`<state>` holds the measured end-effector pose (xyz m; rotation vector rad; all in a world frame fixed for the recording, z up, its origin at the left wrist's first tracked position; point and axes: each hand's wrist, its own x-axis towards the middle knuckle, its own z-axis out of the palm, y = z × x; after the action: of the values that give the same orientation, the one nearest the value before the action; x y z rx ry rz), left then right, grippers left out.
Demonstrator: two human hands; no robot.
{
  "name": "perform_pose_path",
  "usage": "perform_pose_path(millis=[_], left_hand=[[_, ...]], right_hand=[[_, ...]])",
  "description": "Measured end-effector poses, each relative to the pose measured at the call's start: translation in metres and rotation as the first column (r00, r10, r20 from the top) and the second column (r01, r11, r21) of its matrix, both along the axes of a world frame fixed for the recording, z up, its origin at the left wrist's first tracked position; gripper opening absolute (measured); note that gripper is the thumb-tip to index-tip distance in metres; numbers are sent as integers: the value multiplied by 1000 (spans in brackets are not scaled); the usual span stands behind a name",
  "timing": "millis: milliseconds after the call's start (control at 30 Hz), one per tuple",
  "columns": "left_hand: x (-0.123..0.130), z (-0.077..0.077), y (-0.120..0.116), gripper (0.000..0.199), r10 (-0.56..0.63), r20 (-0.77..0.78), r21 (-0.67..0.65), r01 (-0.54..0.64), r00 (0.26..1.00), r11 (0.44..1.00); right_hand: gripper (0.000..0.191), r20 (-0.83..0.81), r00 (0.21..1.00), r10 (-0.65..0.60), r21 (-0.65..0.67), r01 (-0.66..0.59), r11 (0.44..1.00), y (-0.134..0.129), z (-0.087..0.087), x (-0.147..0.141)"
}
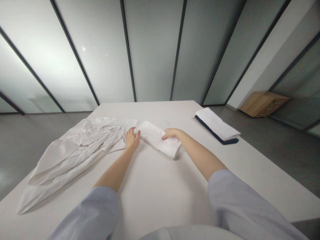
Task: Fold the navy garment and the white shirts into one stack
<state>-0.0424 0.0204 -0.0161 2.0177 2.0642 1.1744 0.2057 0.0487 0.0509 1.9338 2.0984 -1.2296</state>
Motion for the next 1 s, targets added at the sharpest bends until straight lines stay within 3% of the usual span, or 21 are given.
perform_pose_path(millis=[100, 233, 400, 567, 700, 1000], left_hand=[[0, 0, 0, 39, 3, 0, -1, -3, 1000, 1000], [2, 0, -1, 38, 10, 3, -13, -10, 1000, 1000], [4, 0, -2, 39, 1, -13, -41, -2, 1000, 999], [4, -1, -1, 39, -1, -9, -64, 1, 1000, 998], [3, -2, 1, 40, -12, 1, -64, 12, 1000, 998], [2, -5, 2, 40, -34, 21, -53, 35, 999, 998]], right_hand=[[30, -1, 1000, -3, 14, 3, 1000, 1, 0, 13], [35, 32, 999, -7, -19, 8, 1000, 5, -1, 51], [39, 277, 955, -106, 111, 78, 991, 10, 5, 112], [50, 392, 847, -359, 430, 176, 885, -5, 3, 153], [57, 444, 769, -461, 559, 165, 813, -28, 4, 171], [59, 453, 675, -582, 692, 146, 707, -46, 50, 213]])
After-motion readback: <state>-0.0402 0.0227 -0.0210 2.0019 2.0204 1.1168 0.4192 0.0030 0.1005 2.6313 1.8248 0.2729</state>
